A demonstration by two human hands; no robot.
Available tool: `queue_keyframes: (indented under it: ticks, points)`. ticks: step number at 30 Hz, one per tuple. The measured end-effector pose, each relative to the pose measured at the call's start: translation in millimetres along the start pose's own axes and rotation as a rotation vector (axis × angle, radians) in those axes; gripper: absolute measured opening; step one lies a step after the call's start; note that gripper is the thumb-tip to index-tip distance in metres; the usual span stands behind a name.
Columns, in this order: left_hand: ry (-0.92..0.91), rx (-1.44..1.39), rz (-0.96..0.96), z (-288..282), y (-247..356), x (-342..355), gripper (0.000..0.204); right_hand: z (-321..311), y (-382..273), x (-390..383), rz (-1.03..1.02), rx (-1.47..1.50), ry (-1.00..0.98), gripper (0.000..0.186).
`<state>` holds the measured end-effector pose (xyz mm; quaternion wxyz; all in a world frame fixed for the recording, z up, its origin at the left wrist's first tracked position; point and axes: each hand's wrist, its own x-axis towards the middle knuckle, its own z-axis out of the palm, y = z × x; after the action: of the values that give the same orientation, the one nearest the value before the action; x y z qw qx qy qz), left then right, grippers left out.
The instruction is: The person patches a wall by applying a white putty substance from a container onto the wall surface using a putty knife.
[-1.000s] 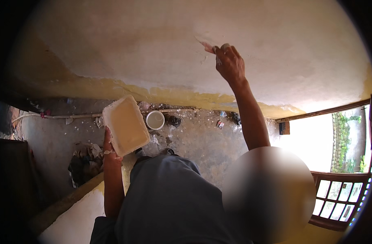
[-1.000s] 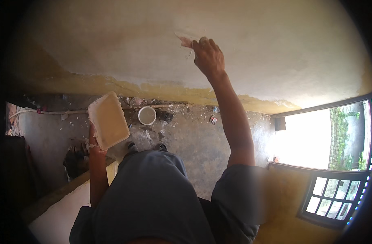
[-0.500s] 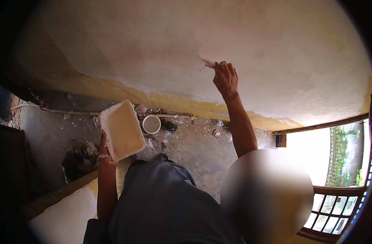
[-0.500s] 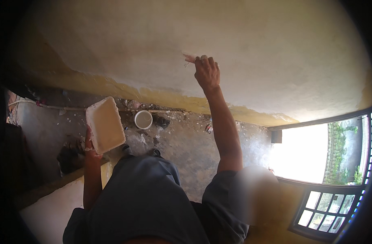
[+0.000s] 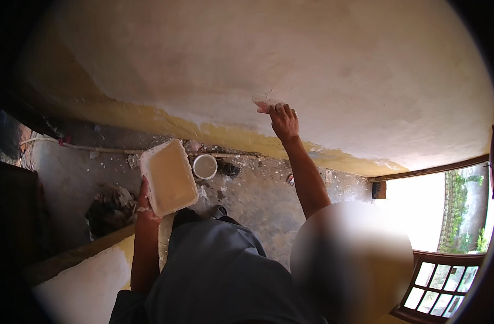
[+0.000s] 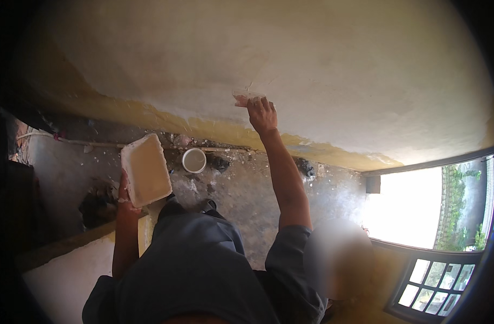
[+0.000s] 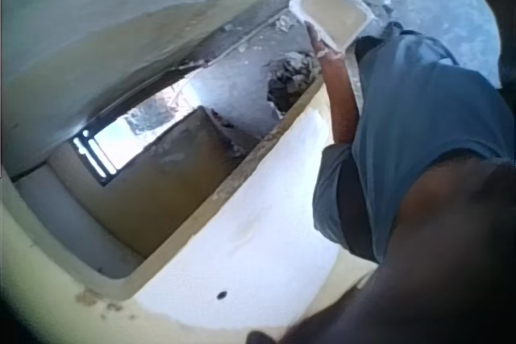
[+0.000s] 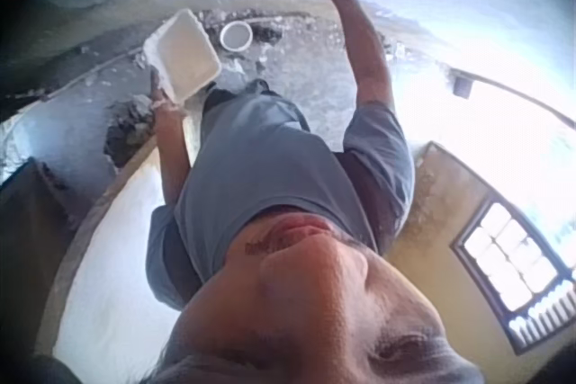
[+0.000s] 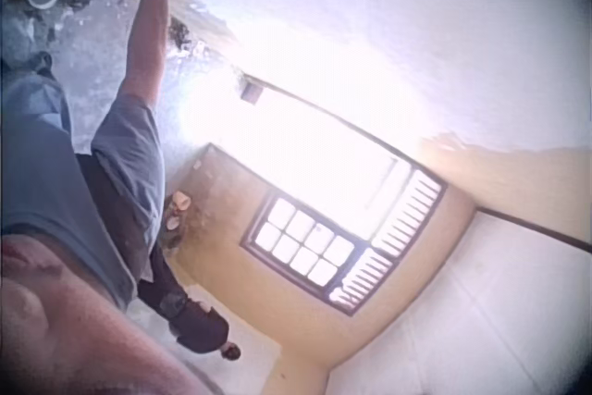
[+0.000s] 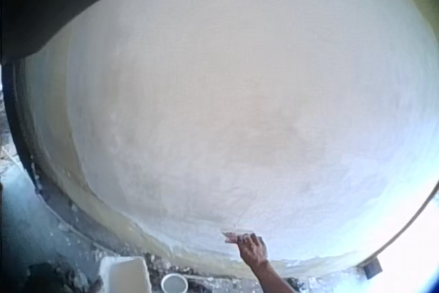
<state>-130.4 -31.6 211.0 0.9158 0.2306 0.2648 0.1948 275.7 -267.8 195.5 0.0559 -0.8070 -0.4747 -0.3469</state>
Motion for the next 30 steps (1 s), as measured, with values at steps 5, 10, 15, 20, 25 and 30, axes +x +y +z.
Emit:
queue_keyframes:
  ticks: [5, 10, 15, 20, 25, 30]
  points:
    - [-0.044, 0.049, 0.009, -0.3, -4.1, -0.6, 0.062, -51.5, 35.8, 58.9, 0.197, -0.039, 0.087, 0.006]
    - [-0.045, 0.059, -0.031, -2.0, -7.0, 5.0, 0.063, -140.4, 73.3, 97.5, 0.223, 0.088, 0.092, 0.011]
    - [-0.095, 0.072, -0.067, 7.2, 4.8, 16.8, 0.063, -86.6, 31.5, 34.0, 0.220, 0.116, -0.062, 0.022]
    - [-0.113, 0.070, -0.114, 3.6, 23.9, 39.5, 0.062, -28.9, 21.8, 23.0, 0.308, -0.041, -0.190, 0.024]
    - [-0.142, 0.090, -0.152, -10.6, 49.7, 64.3, 0.061, -122.6, 41.6, 108.8, 0.314, 0.037, 0.128, 0.016]
    - [-0.156, 0.081, -0.207, -5.3, 62.2, 93.9, 0.061, -70.7, 4.0, 48.2, 0.323, 0.081, -0.268, 0.014]
